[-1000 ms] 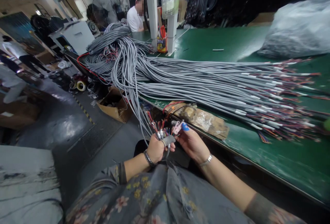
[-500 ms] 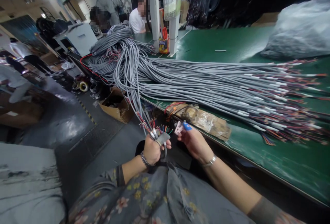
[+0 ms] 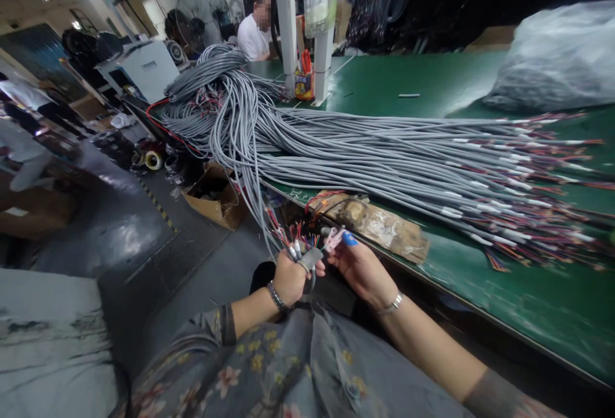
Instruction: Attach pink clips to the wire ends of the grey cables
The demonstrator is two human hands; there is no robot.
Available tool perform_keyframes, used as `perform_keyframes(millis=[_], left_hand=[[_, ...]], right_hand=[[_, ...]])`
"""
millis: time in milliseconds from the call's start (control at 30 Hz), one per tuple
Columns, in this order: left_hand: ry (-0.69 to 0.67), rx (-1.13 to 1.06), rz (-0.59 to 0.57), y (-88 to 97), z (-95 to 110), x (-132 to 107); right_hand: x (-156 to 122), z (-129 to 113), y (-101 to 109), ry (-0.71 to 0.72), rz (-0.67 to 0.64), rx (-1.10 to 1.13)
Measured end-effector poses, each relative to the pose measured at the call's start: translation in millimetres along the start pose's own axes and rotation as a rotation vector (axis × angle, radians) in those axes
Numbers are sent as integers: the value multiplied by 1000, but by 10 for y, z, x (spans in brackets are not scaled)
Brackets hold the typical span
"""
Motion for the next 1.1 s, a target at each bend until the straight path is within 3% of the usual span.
perform_keyframes(millis=[333,633,933,1100], left_hand=[[-6,46,-44,11,-89,15],[5,40,-59,74,-140,-20],[52,-67,-133,21,-237,-13],[56,-88,-300,-221,-383,-64]], right_hand=[[35,1,1,28,-18,20],[-1,130,92,-108,-38,13],[-67,9,510,65,26,-332],[-296,-85,411,152,-115,-635]])
Point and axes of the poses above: each hand's wrist, its own x-axis towards the middle knuckle, its own y-axis out of the back of the hand, z = x × y, the point moved 9 cm from there along x, towards the middle knuckle, and after that the axes turned 6 degrees about x, right-handed, at the moved point
